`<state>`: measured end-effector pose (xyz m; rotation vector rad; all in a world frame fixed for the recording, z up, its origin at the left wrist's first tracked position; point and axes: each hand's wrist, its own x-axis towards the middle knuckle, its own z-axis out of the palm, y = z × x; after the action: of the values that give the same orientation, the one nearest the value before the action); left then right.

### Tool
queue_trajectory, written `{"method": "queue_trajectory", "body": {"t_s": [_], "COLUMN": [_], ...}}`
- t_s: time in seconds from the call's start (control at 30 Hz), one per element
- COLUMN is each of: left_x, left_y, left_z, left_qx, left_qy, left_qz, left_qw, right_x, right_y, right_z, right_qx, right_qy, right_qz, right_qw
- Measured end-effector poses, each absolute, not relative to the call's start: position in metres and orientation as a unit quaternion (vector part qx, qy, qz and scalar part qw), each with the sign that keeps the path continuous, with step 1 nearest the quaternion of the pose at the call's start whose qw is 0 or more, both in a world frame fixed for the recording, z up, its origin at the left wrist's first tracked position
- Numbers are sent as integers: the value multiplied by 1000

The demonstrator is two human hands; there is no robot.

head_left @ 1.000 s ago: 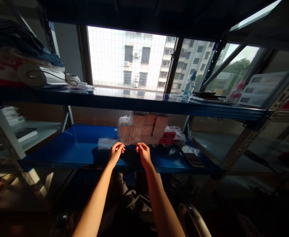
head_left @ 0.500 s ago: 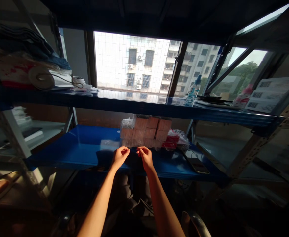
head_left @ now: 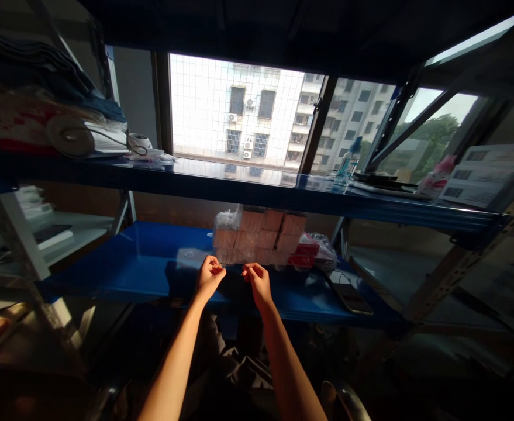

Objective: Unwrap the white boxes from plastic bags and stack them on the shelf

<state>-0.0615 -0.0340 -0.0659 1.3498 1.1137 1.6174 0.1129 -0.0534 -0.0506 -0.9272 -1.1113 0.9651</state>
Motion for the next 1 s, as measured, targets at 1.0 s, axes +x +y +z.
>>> {"method": "queue_trajectory", "body": {"t_s": [1.0], "left_x": [-95], "left_y": [70], "left_z": [77], "left_qx": [548], "left_qy": [449], "left_qz": [621], "left_qw": [336], "right_x": [33], "right_y": [-38], "right_z": [35], "right_qx": [-598], "right_qy": [-632], "right_qz": [30], "right_qw": [492]}}
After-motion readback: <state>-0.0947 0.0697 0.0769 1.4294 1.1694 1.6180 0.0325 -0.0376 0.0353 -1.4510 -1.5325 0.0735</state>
